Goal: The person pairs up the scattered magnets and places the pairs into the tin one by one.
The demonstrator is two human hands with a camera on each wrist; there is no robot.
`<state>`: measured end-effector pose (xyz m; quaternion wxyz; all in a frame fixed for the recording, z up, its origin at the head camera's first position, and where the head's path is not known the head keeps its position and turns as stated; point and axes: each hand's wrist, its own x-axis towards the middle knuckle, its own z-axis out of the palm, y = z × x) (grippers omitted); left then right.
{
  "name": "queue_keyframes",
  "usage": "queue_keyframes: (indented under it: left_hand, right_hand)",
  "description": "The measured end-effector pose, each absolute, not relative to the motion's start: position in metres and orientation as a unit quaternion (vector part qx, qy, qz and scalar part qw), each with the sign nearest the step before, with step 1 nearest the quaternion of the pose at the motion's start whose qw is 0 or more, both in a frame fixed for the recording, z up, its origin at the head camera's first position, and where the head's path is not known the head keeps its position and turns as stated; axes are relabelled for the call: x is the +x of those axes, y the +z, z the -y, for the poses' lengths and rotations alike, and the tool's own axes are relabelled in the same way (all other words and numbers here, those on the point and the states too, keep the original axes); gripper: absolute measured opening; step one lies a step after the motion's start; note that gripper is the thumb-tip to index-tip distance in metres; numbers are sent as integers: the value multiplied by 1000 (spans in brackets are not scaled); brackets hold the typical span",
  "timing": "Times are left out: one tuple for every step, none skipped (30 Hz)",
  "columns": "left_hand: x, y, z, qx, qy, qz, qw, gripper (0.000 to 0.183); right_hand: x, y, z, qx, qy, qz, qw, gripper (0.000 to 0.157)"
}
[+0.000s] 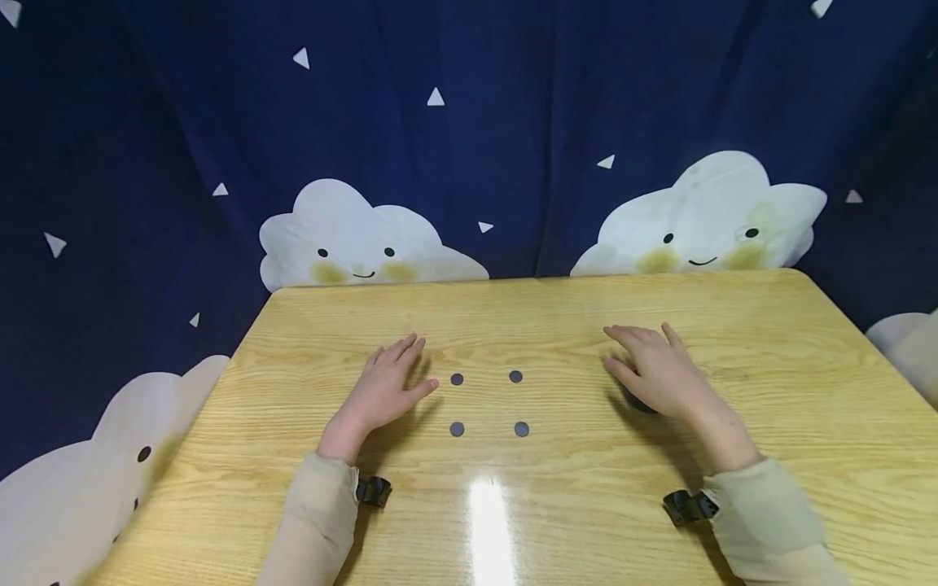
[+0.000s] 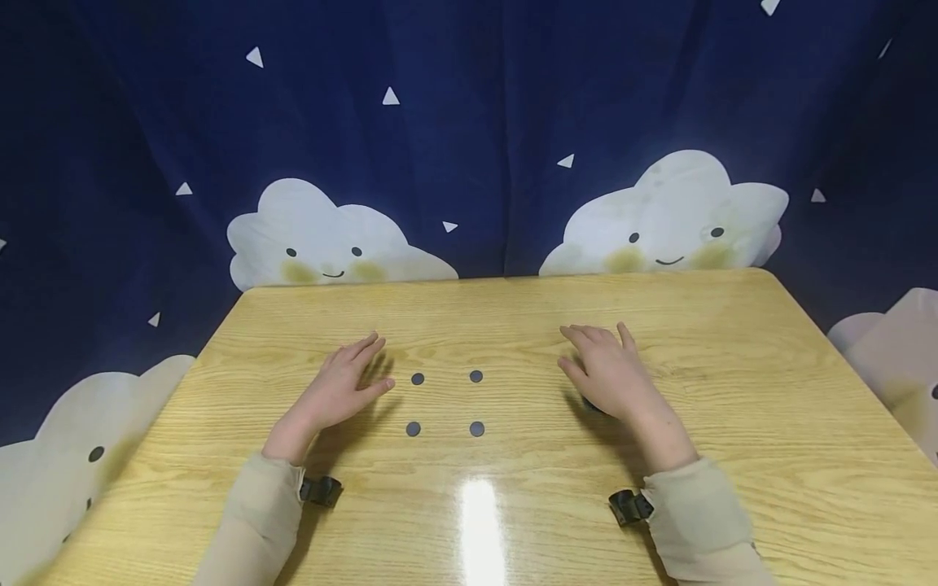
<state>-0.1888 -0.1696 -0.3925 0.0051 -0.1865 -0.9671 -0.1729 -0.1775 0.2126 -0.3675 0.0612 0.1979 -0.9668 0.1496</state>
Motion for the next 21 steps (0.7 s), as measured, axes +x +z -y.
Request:
queue_keyframes:
  left_hand:
    - [-189,-392,169,-186,-174,967,3,71]
    - [-188,-392,168,-185,-177,967,-1,71]
    - [-188,-392,168,-185,-180,966,-3,70]
    - [-188,-391,167,-186,-183,965,-6,69]
    - [-188,-390,167,-188,-183,965,-9,69]
    - [-188,-390,166,-187,-185,965,-11,68]
    - [-188,-390,165,-186,-185,965,-14,67]
    - [-188,-390,164,-187,-184,965,-16,67]
    - [-188,-389,164,-186,-181,965,-18,66]
    - [-188,-389,163,-184,-181,966,-21,66]
    - [-188,-389,162,-184,-178,966,-22,65]
    - [-188,-389,162,-183,-177,967,-25,65]
    - [-188,-389,161,-183,-176,967,-26,65]
    - [-188,-389,160,-184,-176,967,-27,64]
    - [-188,-389,159,-182,-176,967,-29,64]
    - [-188,-389,159,-183,-176,967,-28,64]
    - [-188,-389,158,-185,-175,967,-28,63]
    - [-188,-389,157,-186,-174,967,-28,63]
    - [-188,-389,156,-187,-174,966,-28,62]
    - [-188,-389,154,-188,-174,966,-30,61]
    - [-188,-389,153,-189,-173,966,-30,61]
  right_hand:
    - [-178,-367,-210,200,150,966,63,47]
    - [-178,-367,-208,202,148,966,65,46]
    - [-178,-367,-206,204,148,965,66,46]
    - [-178,-367,-205,205,148,965,68,45]
    - [-178,-367,-203,206,147,965,67,44]
    - [-178,-368,-202,207,145,965,66,44]
    - [-178,-368,-200,207,146,965,66,43]
    - [-178,-368,-199,208,146,965,65,43]
    - [-179,-369,-198,208,148,965,63,42]
    - [-179,-370,-197,208,148,965,63,42]
    - [-179,-370,-196,209,148,965,61,42]
    - [-180,-371,-195,210,149,964,61,41]
    - [-180,-371,-193,211,150,964,60,41]
    - [-180,-372,-192,213,149,964,60,41]
    - [-181,-373,-191,214,148,964,60,40]
    - [-181,-373,-189,216,148,963,60,40]
    - [-181,-373,-188,217,147,963,59,40]
    - [-182,-374,-186,218,146,963,59,40]
    - [-182,-374,-185,219,145,963,58,40]
    - [-182,-375,-183,220,146,963,57,40]
    - [-182,-375,-182,220,148,963,56,40]
